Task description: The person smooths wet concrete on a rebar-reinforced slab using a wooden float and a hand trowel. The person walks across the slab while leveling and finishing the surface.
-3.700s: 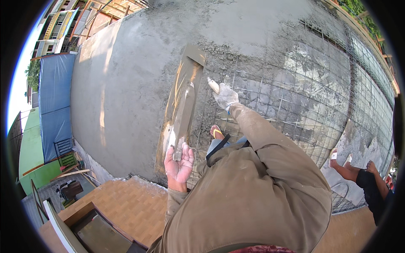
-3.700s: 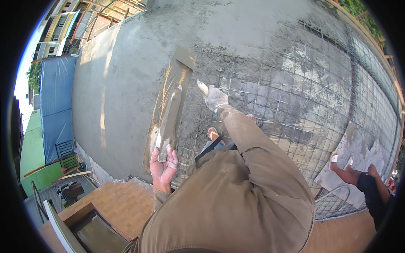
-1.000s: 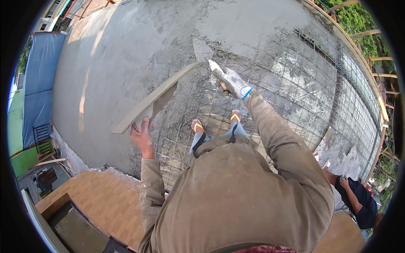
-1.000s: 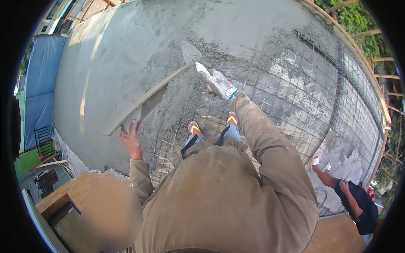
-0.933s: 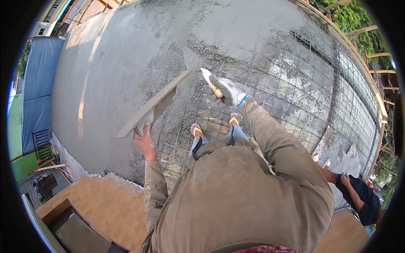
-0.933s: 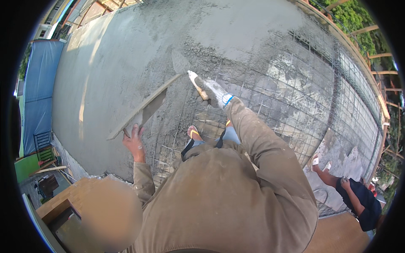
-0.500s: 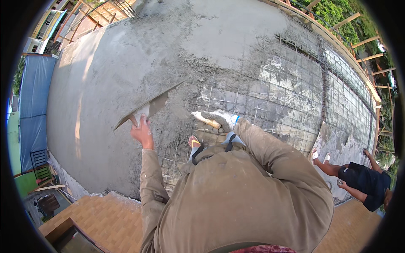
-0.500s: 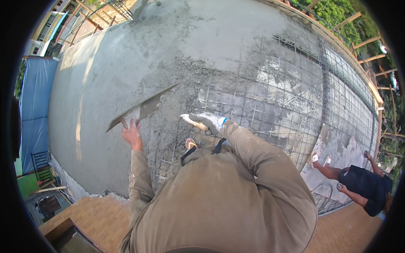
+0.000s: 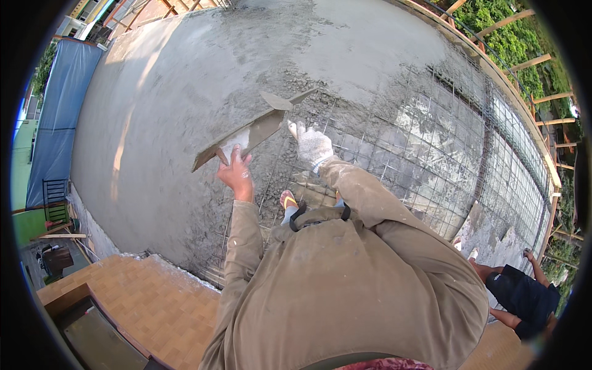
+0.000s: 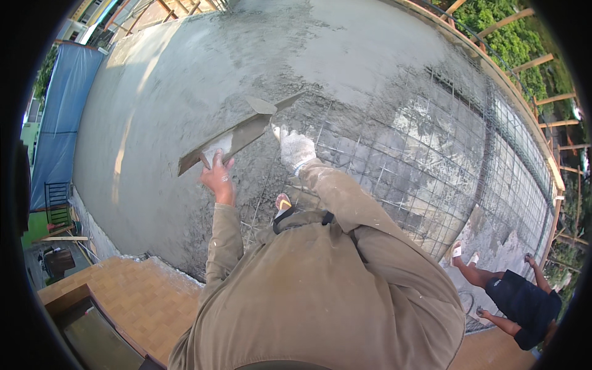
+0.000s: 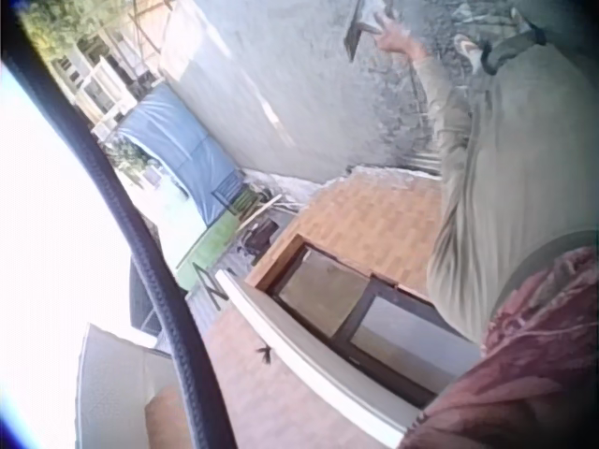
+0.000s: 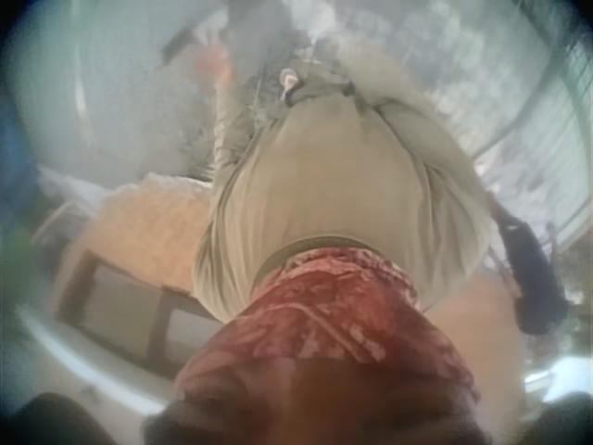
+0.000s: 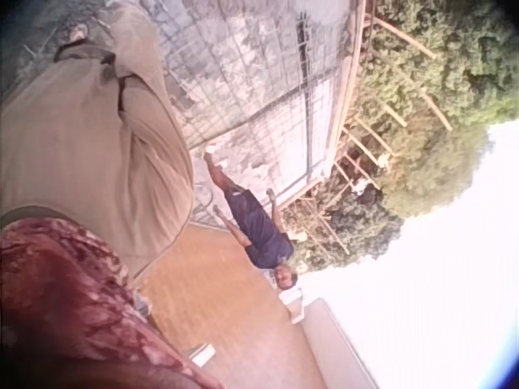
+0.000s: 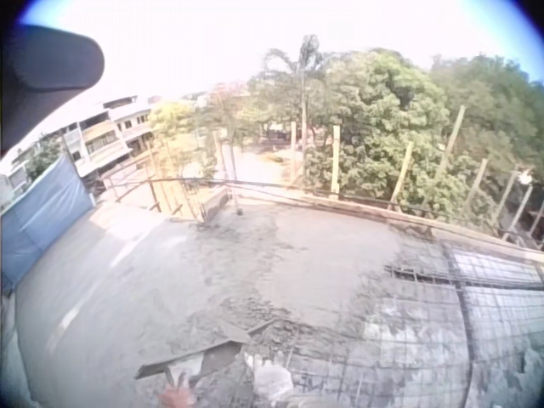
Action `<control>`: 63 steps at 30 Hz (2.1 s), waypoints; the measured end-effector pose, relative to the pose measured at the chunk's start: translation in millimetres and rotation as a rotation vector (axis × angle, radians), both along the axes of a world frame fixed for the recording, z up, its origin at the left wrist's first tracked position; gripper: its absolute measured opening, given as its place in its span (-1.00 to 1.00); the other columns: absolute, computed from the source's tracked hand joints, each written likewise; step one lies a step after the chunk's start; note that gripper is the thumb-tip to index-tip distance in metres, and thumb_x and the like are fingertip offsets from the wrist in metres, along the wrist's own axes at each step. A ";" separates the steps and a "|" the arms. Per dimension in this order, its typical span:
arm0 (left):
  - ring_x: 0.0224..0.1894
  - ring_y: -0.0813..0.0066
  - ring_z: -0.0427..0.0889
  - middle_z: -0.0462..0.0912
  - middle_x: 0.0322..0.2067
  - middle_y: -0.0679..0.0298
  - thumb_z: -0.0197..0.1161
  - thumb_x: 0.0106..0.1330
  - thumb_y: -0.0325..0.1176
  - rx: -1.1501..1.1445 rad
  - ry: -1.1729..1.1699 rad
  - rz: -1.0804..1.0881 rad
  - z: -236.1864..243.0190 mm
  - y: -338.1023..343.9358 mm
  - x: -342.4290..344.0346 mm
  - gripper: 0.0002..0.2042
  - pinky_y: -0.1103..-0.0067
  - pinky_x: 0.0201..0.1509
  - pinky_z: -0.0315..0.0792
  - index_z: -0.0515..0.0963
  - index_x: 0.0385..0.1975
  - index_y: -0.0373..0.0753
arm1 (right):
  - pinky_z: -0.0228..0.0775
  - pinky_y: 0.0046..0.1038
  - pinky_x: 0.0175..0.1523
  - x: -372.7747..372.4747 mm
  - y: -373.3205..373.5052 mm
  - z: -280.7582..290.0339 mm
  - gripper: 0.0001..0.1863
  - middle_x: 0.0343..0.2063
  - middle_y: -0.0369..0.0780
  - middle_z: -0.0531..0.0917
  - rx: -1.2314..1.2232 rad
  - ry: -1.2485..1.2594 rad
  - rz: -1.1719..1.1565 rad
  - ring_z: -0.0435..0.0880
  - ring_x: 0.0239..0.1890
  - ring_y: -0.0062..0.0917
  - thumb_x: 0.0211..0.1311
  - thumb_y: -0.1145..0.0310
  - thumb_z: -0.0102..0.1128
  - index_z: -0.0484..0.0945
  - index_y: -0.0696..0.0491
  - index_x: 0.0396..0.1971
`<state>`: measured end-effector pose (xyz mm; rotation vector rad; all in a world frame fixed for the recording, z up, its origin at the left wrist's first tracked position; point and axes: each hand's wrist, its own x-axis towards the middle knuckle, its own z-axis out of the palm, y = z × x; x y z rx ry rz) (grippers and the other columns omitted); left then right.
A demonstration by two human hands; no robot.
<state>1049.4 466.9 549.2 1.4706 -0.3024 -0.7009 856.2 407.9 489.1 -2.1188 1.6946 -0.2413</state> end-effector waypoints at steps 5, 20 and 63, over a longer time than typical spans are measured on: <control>-0.28 0.45 0.67 0.65 -0.23 0.10 0.36 0.27 -0.53 0.030 -0.018 0.052 -15.2 21.8 22.5 -0.80 0.50 -0.32 0.69 0.52 -0.21 -0.49 | 0.57 -0.14 -0.18 -58.9 76.2 9.6 -0.37 -0.27 -0.04 0.67 0.070 0.021 0.249 0.72 -0.23 -0.14 0.17 0.20 0.27 0.35 0.07 0.24; -0.08 0.37 0.63 0.64 -0.04 0.09 0.39 0.24 -0.53 0.062 -0.891 -0.079 -11.4 128.6 62.0 -0.60 0.46 0.00 0.49 0.50 0.03 -0.54 | 0.49 -0.16 0.07 -17.1 -45.5 15.7 -0.56 -0.10 -0.12 0.68 0.322 0.126 0.358 0.67 -0.01 -0.16 0.25 0.09 0.18 0.50 -0.03 0.07; -0.29 0.22 0.65 0.60 -0.12 0.02 0.26 0.31 -0.13 0.178 0.551 1.331 -239.6 392.4 18.3 -0.52 0.55 -0.35 0.59 0.41 0.15 -0.23 | 0.40 -0.33 -0.61 -260.6 48.4 -131.8 -0.66 -0.66 -0.23 0.57 0.861 0.004 -0.317 0.56 -0.70 -0.48 0.20 0.15 0.31 0.61 0.18 -0.40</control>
